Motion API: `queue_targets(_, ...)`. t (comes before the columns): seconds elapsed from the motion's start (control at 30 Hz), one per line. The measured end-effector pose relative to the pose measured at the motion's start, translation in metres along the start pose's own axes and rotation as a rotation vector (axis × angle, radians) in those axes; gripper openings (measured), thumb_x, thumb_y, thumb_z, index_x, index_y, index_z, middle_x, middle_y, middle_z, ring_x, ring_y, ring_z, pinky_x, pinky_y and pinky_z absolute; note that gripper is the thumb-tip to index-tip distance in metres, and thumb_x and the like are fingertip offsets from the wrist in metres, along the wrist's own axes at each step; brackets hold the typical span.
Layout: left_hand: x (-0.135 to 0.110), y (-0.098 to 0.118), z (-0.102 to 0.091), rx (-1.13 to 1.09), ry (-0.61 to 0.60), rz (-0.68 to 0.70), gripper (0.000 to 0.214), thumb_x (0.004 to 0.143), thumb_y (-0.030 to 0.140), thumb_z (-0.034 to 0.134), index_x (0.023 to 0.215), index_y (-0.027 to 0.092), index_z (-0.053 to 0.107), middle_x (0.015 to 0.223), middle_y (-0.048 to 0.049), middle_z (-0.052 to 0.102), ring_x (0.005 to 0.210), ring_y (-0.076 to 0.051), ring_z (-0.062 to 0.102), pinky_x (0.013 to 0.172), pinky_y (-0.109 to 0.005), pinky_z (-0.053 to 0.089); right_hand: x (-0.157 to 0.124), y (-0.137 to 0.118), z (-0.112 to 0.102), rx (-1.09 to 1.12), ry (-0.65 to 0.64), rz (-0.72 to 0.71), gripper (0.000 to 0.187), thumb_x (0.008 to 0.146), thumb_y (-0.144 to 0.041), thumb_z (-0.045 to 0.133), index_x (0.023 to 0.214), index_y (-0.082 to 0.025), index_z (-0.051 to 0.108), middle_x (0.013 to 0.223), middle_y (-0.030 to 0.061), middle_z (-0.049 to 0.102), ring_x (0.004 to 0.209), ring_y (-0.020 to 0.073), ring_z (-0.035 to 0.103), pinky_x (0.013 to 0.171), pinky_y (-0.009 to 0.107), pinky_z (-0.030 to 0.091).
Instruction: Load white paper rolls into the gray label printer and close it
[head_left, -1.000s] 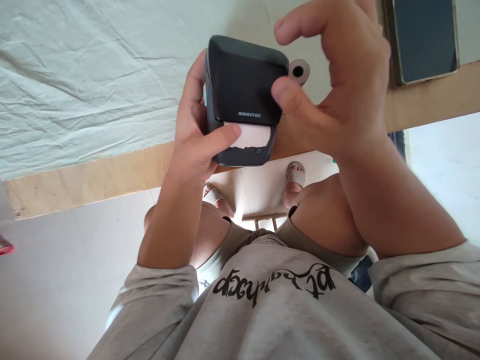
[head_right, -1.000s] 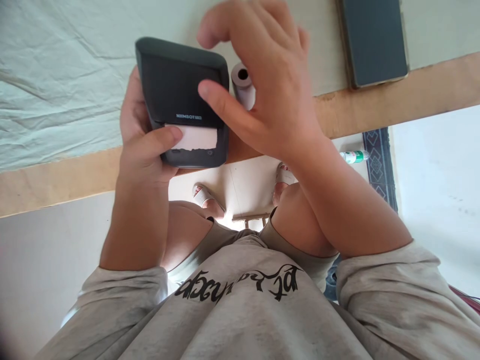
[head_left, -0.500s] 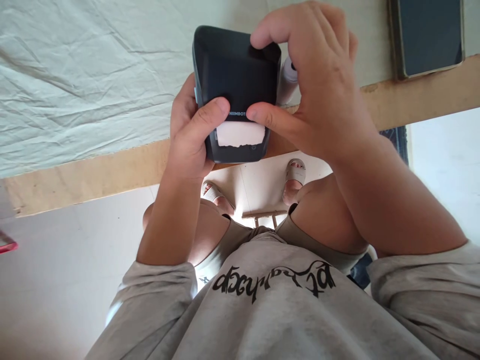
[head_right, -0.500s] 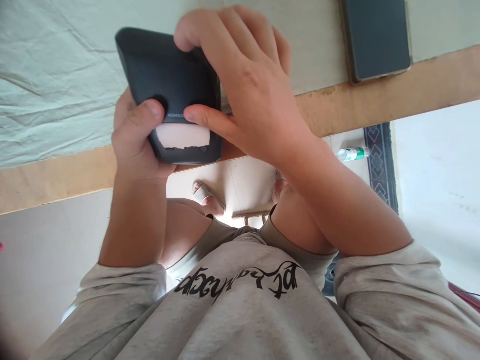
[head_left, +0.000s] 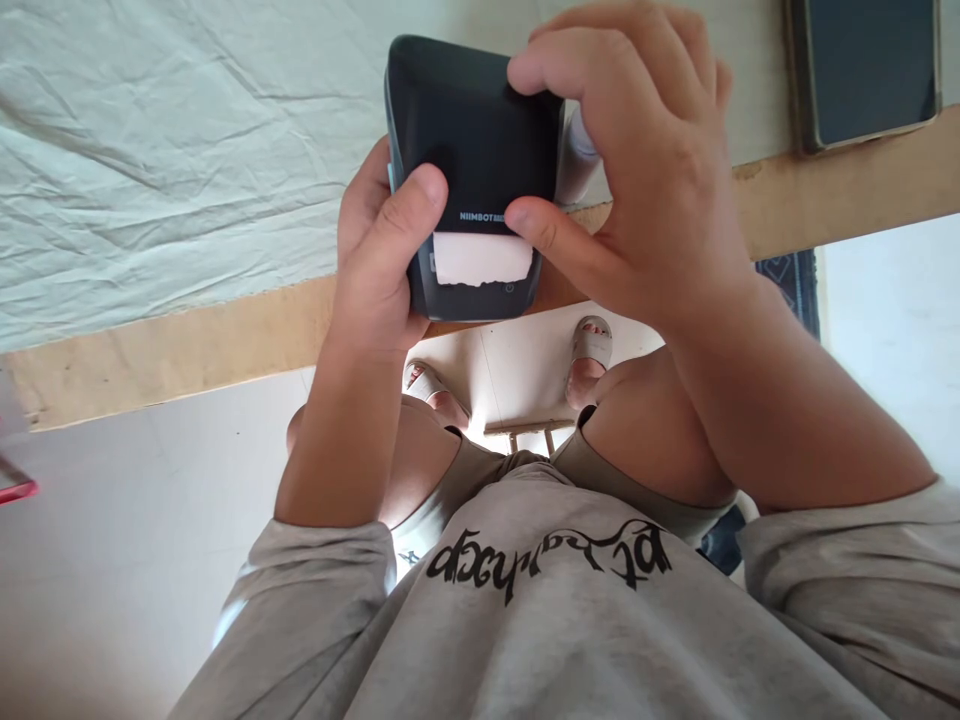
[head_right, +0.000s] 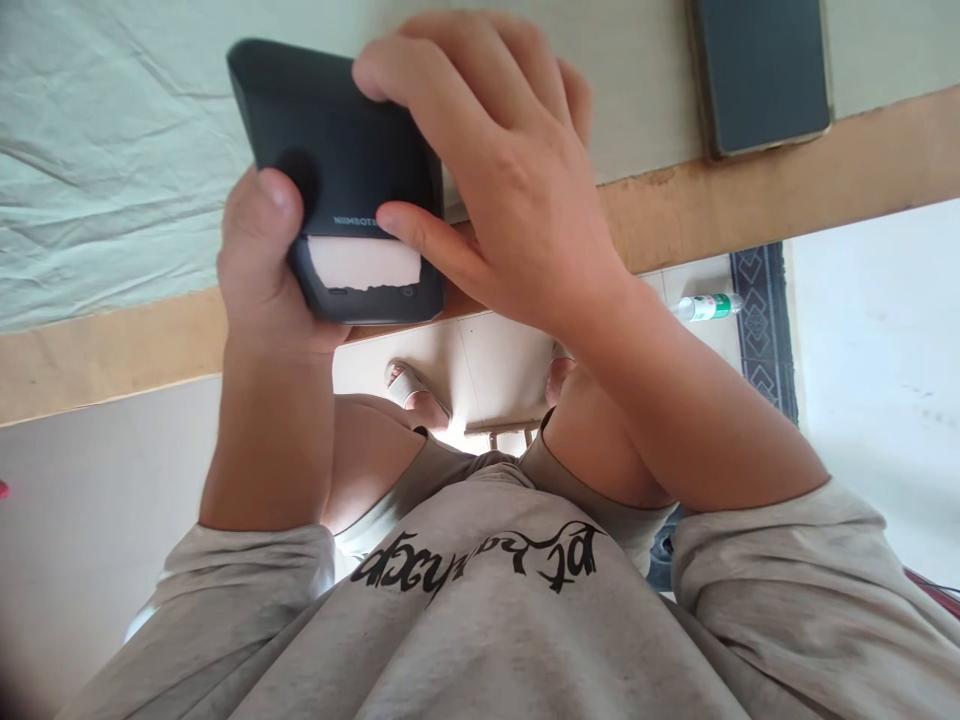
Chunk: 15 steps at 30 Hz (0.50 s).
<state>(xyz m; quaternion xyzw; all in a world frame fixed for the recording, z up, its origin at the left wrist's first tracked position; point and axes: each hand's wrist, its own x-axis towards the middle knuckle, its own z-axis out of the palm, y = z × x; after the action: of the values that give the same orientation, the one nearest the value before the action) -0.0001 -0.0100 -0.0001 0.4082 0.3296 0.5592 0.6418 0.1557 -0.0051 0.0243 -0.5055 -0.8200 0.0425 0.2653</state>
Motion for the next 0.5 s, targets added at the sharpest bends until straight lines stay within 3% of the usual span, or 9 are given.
queue_targets(0.2, -0.0008, 0.0024, 0.0022, 0.034, 0.022, -0.010, 0.012, 0.078, 0.022, 0.046, 0.085, 0.013, 0.050, 0.082, -0.0083, 0.060, 0.077, -0.018, 0.057, 0.067, -0.031, 0.043, 0.0012, 0.0007, -0.0005, 0.021, 0.009, 0.024, 0.040, 0.082, -0.040, 0.023, 0.111, -0.023, 0.045, 0.109, -0.0039, 0.051, 0.107, 0.0123, 0.044, 0.094, 0.033, 0.033)
queue_targets(0.5, -0.0015, -0.0002, 0.0009, 0.053, 0.049, -0.006, 0.017, 0.074, 0.025, 0.052, 0.084, 0.011, 0.052, 0.071, -0.0064, 0.053, 0.067, -0.016, 0.053, 0.051, -0.025, 0.037, 0.0018, 0.0040, 0.0023, 0.043, -0.004, -0.030, 0.047, 0.075, -0.049, 0.034, 0.111, -0.021, 0.045, 0.112, -0.0015, 0.050, 0.105, 0.0137, 0.045, 0.093, 0.034, 0.034)
